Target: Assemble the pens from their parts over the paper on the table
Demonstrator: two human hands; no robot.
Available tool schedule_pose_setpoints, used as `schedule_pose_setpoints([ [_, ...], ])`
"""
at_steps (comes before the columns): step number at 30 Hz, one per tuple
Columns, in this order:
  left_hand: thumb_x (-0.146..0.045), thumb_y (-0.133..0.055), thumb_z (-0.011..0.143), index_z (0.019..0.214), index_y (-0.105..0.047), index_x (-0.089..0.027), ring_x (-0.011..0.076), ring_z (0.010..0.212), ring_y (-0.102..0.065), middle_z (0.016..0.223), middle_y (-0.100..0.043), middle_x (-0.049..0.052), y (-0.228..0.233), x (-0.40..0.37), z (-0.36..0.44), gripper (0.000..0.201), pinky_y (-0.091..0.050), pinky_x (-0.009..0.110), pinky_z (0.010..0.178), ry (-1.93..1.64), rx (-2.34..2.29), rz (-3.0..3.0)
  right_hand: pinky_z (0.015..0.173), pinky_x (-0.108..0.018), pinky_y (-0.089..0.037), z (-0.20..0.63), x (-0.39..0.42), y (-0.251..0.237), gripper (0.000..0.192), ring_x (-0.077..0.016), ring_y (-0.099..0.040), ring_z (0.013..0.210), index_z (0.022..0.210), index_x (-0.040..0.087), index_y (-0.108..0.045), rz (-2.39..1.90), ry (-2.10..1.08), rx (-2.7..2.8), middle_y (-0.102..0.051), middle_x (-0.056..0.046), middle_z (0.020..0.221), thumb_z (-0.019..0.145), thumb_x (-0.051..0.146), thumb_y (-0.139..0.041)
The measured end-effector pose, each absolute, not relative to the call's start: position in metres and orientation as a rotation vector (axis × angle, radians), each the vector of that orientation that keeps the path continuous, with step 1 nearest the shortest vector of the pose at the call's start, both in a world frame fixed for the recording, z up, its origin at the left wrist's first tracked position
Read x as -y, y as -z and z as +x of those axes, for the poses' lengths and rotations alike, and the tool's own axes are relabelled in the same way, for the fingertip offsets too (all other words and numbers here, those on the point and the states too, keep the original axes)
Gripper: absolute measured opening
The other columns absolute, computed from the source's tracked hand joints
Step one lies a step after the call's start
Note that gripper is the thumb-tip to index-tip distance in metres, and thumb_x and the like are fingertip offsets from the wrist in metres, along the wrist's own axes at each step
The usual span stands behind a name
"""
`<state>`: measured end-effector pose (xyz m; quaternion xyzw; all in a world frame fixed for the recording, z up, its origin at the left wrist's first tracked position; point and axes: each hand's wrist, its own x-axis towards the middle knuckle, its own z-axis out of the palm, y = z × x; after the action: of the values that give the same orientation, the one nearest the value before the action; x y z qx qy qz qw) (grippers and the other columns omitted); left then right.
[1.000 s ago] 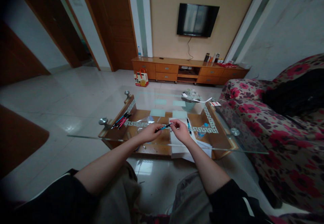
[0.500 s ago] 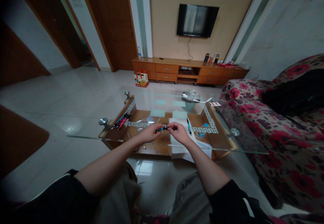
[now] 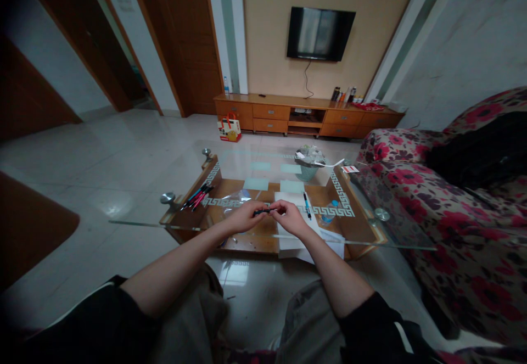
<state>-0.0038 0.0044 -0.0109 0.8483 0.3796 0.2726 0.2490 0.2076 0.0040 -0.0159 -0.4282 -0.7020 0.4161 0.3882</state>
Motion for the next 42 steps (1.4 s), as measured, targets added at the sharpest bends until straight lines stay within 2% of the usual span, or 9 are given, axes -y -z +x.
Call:
schedule_pose_setpoints([
  [7,-0.027,-0.053,0.093,0.105,-0.072,-0.018,0.0189,0.088,-0.063,0.097,-0.071,0.006,0.008,-0.004,-0.005,0.024,-0.046,0.027,0.079,-0.742,-1.069,2.347,0.065,-0.028,-0.047,0.208,-0.006,0.019,0.025,-0.0149,-0.061,0.069,0.097,0.016,-0.068,-1.102,-1.060,1.781,-0.069,-0.004,0.081,0.080,0.034,-0.066],
  [12,-0.027,-0.055,0.091,0.099,-0.071,-0.017,0.0191,0.083,-0.062,0.091,-0.071,0.006,0.010,-0.006,-0.006,0.021,-0.046,0.028,0.076,-0.750,-1.157,2.367,0.068,-0.029,-0.049,0.209,-0.007,0.017,0.026,-0.0156,-0.062,0.074,0.101,0.017,-0.067,-1.130,-0.940,1.770,-0.069,-0.005,0.089,0.082,0.034,-0.064],
  [28,-0.023,-0.054,0.089,0.119,-0.068,-0.022,0.0205,0.098,-0.065,0.110,-0.071,0.006,0.005,-0.001,-0.006,0.033,-0.048,0.032,0.092,-0.742,-0.987,2.350,0.067,-0.028,-0.046,0.209,-0.007,0.020,0.027,-0.0143,-0.057,0.070,0.100,0.017,-0.069,-1.093,-0.964,1.815,-0.069,-0.004,0.085,0.082,0.036,-0.065],
  [42,-0.024,-0.054,0.090,0.115,-0.068,-0.023,0.0198,0.095,-0.065,0.107,-0.072,0.005,-0.001,0.001,-0.005,0.029,-0.048,0.031,0.090,-0.728,-1.020,2.369,0.067,-0.029,-0.048,0.206,-0.009,0.027,0.029,-0.0154,-0.060,0.071,0.100,0.018,-0.065,-1.071,-1.013,1.753,-0.068,-0.003,0.082,0.081,0.040,-0.068],
])
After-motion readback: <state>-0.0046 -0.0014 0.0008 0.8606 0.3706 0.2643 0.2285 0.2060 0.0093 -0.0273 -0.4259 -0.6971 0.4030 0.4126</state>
